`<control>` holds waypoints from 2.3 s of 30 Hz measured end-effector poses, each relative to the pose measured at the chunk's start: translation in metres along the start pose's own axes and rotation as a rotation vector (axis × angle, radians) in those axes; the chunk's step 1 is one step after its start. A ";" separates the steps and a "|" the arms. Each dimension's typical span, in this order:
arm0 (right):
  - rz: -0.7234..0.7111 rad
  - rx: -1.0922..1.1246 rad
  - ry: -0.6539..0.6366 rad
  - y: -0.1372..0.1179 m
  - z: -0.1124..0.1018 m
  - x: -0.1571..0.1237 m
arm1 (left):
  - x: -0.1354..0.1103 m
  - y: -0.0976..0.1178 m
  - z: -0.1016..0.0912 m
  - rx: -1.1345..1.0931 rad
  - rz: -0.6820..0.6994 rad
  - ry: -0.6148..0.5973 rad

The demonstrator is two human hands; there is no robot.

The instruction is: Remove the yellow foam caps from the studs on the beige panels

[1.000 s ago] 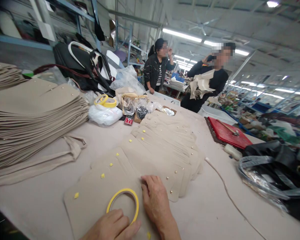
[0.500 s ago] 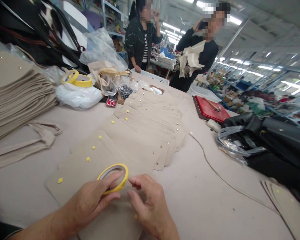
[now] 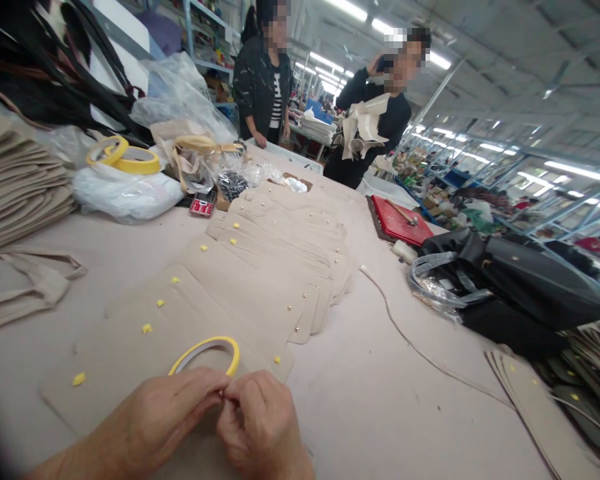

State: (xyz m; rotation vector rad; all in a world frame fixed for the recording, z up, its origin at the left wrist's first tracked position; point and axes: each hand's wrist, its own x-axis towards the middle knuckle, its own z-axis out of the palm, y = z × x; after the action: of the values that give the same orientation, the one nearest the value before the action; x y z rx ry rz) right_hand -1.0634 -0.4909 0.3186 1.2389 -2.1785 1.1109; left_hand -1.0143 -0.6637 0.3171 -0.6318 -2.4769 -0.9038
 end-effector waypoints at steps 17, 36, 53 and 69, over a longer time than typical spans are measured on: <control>1.012 0.502 0.094 0.020 -0.015 0.041 | 0.060 -0.003 0.001 0.209 0.162 0.069; 1.001 0.485 0.131 0.103 -0.007 0.036 | 0.063 -0.058 0.030 0.405 0.024 -0.289; 1.112 0.219 -0.381 0.067 -0.014 0.030 | 0.054 -0.060 0.024 0.391 0.024 -0.293; 0.998 0.130 -0.285 0.070 -0.020 0.012 | 0.055 -0.060 0.024 0.391 0.032 -0.279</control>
State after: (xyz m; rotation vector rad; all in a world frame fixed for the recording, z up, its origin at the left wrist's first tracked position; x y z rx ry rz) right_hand -1.1301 -0.4605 0.3075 0.2758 -3.0943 1.4867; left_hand -1.0968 -0.6740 0.3004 -0.6928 -2.7716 -0.3151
